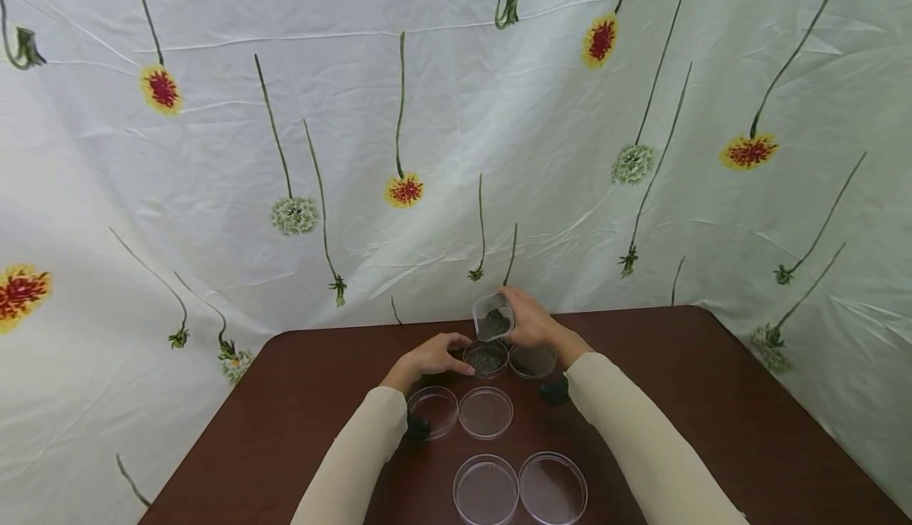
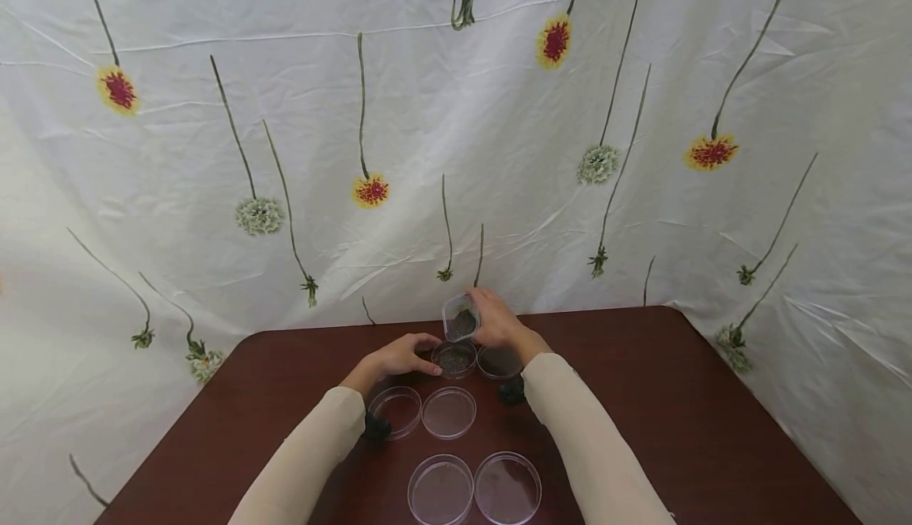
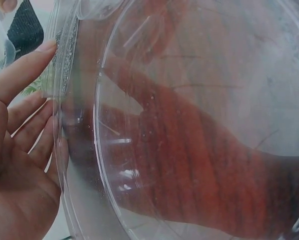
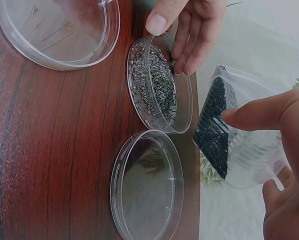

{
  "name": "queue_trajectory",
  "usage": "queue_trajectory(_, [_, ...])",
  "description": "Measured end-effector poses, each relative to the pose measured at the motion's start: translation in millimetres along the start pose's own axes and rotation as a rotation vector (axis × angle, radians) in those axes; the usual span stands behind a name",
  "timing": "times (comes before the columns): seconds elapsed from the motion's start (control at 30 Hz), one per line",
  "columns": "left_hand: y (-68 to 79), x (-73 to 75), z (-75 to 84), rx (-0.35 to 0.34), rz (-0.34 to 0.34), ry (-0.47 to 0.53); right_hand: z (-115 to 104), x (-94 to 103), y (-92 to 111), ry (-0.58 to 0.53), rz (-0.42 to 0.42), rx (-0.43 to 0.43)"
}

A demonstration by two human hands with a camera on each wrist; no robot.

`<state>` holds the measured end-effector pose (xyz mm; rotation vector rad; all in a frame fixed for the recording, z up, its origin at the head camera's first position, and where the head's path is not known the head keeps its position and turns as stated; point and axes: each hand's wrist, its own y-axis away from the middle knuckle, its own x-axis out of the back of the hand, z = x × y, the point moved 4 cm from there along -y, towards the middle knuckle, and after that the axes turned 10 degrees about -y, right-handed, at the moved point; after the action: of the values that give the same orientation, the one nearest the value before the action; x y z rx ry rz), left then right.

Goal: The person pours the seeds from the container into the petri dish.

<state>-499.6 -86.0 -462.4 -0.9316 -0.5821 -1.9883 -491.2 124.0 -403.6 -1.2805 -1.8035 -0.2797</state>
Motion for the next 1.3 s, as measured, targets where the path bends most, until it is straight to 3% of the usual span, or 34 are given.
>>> queue_trajectory(0.37, [0.3, 0.0, -0.5, 0.005, 0.006, 0.009, 6, 1.6, -1, -0.211, 0.022, -0.144])
queue_trajectory(1.3, [-2.3, -2.3, -4.6, 0.007, 0.007, 0.005, 13, 1.4, 8, -0.647, 0.006, -0.311])
